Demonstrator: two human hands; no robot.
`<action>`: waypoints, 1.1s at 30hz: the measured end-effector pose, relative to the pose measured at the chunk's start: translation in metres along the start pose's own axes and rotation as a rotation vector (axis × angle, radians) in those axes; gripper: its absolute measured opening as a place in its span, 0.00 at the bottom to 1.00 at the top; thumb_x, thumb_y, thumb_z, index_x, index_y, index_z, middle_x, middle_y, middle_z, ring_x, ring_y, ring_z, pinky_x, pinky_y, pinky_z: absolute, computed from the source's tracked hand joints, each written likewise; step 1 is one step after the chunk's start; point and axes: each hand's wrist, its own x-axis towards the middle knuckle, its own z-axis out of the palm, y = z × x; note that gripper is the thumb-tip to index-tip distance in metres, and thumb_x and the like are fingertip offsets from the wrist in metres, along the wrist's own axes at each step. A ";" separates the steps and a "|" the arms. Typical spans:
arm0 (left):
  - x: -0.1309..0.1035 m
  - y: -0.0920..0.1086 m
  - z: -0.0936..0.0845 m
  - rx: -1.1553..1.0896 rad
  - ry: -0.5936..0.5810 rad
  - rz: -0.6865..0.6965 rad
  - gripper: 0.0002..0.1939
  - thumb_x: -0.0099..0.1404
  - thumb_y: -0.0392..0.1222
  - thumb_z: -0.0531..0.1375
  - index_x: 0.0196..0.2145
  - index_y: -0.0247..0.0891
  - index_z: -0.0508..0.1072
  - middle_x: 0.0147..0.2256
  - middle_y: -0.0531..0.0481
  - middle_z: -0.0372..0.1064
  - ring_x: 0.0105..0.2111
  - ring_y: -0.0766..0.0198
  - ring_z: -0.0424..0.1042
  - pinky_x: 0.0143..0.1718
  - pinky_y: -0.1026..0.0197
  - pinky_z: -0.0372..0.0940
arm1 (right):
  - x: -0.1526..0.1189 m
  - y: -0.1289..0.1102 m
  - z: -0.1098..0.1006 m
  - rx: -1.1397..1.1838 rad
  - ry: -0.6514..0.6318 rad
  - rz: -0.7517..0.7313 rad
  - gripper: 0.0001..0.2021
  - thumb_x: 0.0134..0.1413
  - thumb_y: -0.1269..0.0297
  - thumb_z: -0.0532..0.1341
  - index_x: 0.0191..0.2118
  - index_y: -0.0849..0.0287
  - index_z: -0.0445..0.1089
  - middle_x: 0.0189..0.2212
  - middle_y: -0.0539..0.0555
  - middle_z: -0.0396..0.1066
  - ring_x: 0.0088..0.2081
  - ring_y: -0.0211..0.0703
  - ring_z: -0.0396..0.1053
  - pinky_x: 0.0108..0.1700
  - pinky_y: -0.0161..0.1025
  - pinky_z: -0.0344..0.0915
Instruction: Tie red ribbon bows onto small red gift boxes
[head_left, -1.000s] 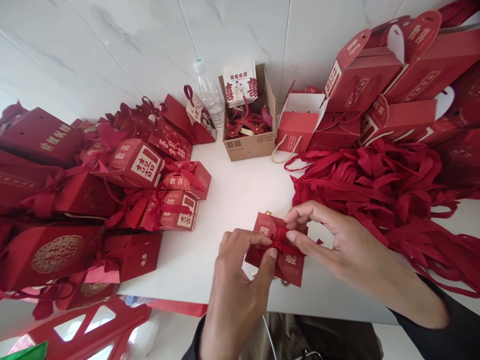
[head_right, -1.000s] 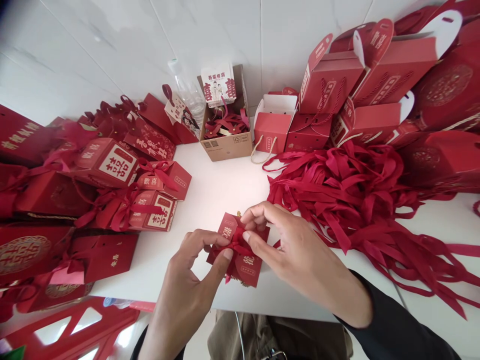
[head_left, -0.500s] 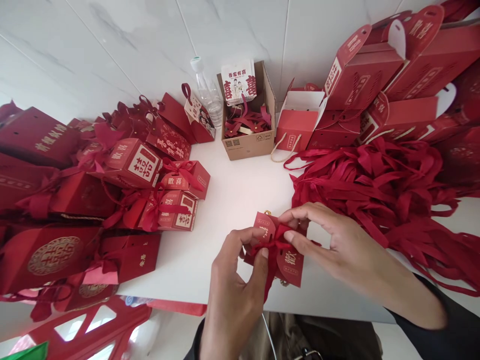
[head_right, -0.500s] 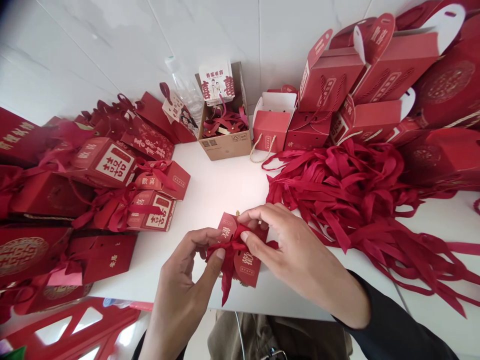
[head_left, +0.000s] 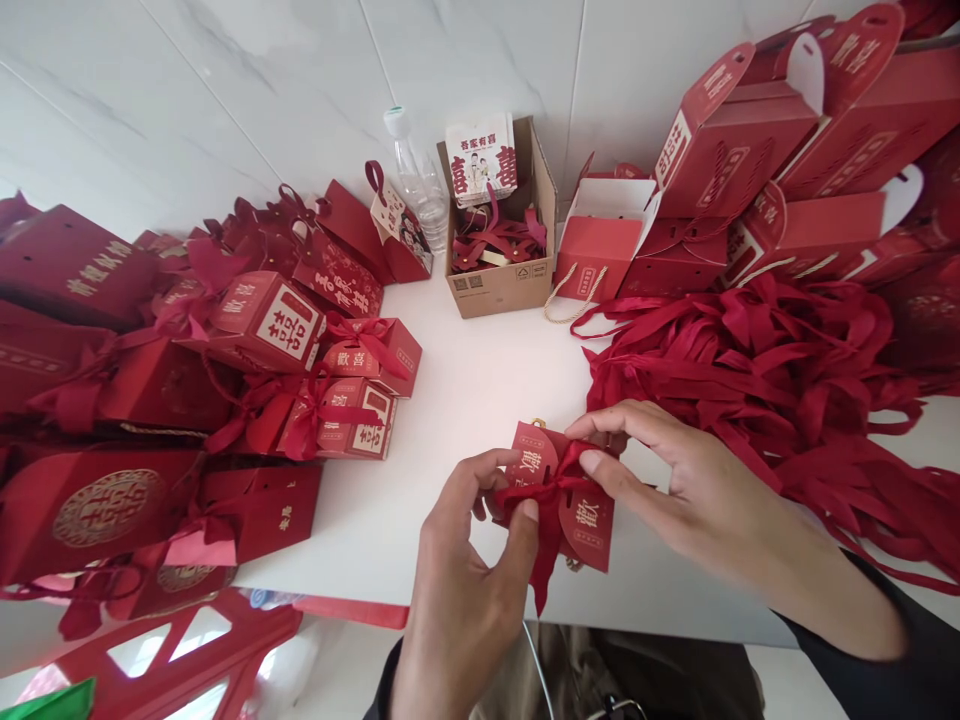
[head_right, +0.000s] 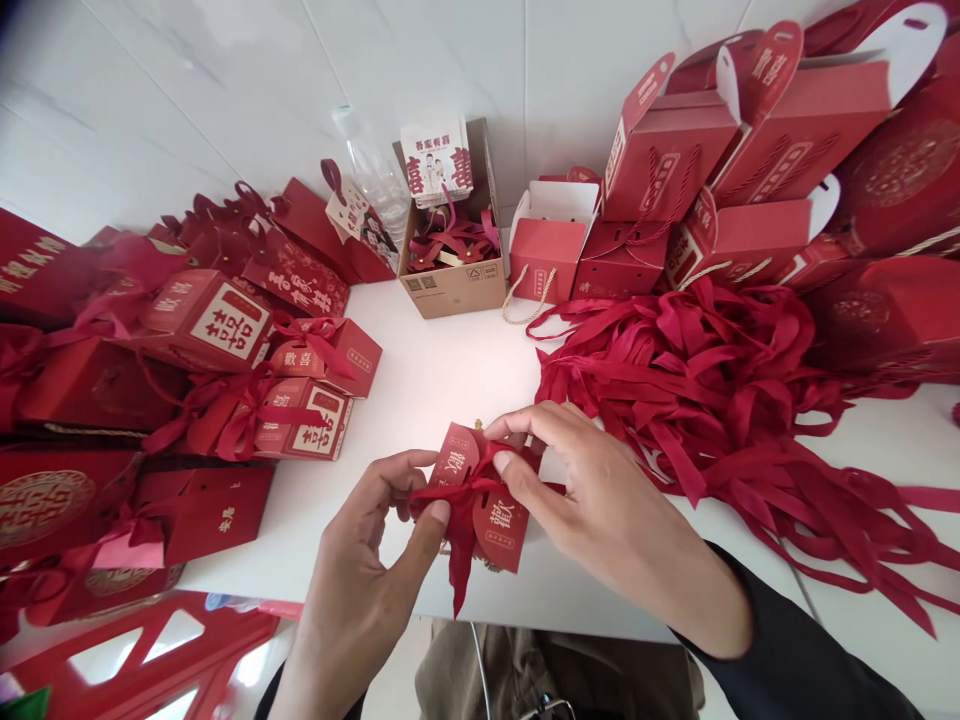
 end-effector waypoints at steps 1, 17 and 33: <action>0.000 0.001 0.000 0.002 -0.005 -0.002 0.12 0.70 0.37 0.60 0.50 0.48 0.74 0.38 0.54 0.75 0.35 0.65 0.70 0.38 0.63 0.69 | 0.001 -0.001 0.000 -0.005 0.005 -0.009 0.09 0.68 0.54 0.59 0.46 0.47 0.75 0.45 0.50 0.79 0.46 0.47 0.77 0.44 0.41 0.74; 0.001 0.003 0.005 -0.106 -0.035 -0.059 0.13 0.70 0.37 0.60 0.51 0.45 0.73 0.41 0.52 0.77 0.40 0.65 0.75 0.42 0.62 0.71 | 0.002 -0.003 0.000 0.008 0.035 0.028 0.08 0.65 0.54 0.62 0.44 0.48 0.75 0.37 0.48 0.80 0.37 0.46 0.77 0.37 0.40 0.71; 0.000 0.001 0.007 -0.060 -0.065 -0.036 0.15 0.71 0.37 0.60 0.54 0.49 0.72 0.42 0.54 0.77 0.38 0.66 0.73 0.42 0.63 0.70 | 0.005 0.005 0.003 -0.047 0.053 -0.174 0.05 0.68 0.61 0.61 0.46 0.47 0.73 0.42 0.49 0.77 0.47 0.47 0.74 0.50 0.46 0.68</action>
